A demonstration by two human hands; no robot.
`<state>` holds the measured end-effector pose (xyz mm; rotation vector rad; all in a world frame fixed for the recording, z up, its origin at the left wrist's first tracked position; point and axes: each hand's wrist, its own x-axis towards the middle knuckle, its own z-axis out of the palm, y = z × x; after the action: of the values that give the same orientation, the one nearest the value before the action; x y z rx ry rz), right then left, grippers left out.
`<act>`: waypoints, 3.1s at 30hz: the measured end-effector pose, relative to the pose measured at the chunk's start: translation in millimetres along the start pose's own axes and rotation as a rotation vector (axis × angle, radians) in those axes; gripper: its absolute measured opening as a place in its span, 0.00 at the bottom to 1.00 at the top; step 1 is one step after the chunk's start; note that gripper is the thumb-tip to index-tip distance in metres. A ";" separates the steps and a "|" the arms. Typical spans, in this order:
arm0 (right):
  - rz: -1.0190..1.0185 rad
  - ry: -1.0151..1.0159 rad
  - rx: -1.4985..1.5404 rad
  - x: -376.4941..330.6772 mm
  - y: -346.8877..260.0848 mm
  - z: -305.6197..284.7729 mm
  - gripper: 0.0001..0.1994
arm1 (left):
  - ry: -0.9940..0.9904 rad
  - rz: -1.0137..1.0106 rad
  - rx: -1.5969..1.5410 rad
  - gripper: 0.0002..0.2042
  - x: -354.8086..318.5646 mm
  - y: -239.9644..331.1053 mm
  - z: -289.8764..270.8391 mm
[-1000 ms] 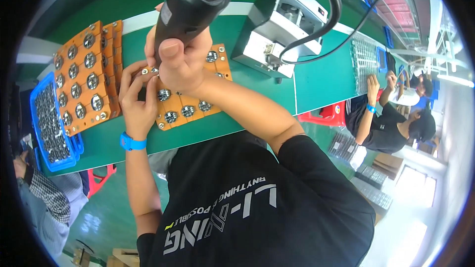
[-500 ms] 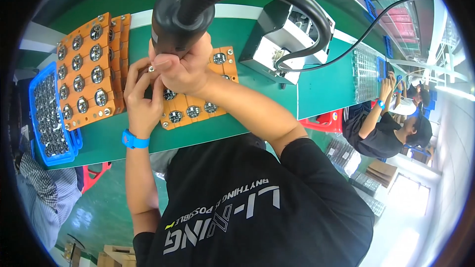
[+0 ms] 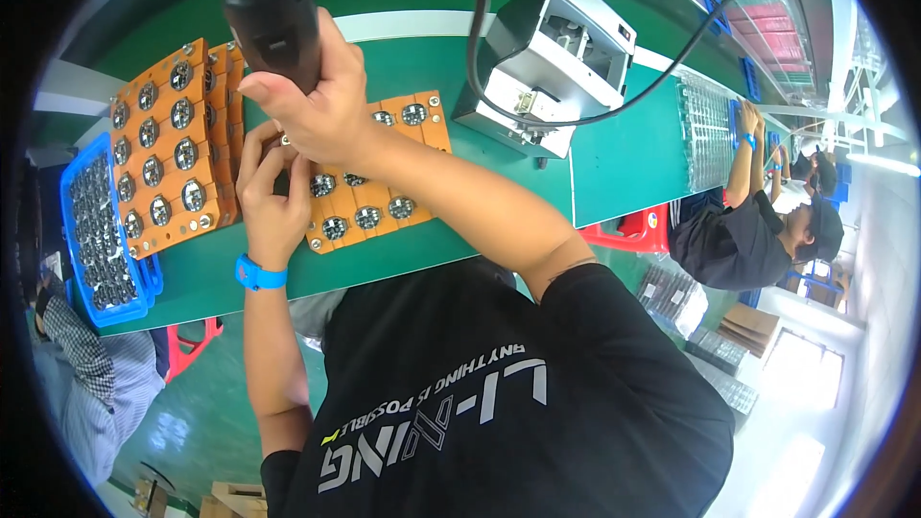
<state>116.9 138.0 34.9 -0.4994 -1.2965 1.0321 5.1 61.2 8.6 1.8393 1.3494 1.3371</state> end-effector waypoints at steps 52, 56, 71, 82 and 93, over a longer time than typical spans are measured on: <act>0.043 0.104 0.011 -6.6 -40.0 8.7 0.41 | -0.072 -0.035 0.028 0.17 -6.1 2.3 -9.7; 0.043 0.095 0.021 -7.0 -29.6 15.0 0.40 | -0.086 -0.026 0.018 0.18 -2.8 1.9 -15.9; 0.064 -0.033 0.169 -6.1 -16.7 12.4 0.19 | -0.071 -0.002 -0.118 0.28 -7.8 1.4 -5.4; -0.018 0.044 0.101 2.4 -34.5 -4.5 0.18 | -0.012 -0.158 -0.370 0.23 -11.6 14.5 12.3; -0.390 0.388 0.594 63.9 -137.8 -50.8 0.35 | -0.059 -0.102 -0.166 0.23 5.1 4.7 21.7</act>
<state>207.1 135.7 167.2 0.0164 -0.6573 0.8790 26.8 67.4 5.9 1.6642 1.2451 1.2909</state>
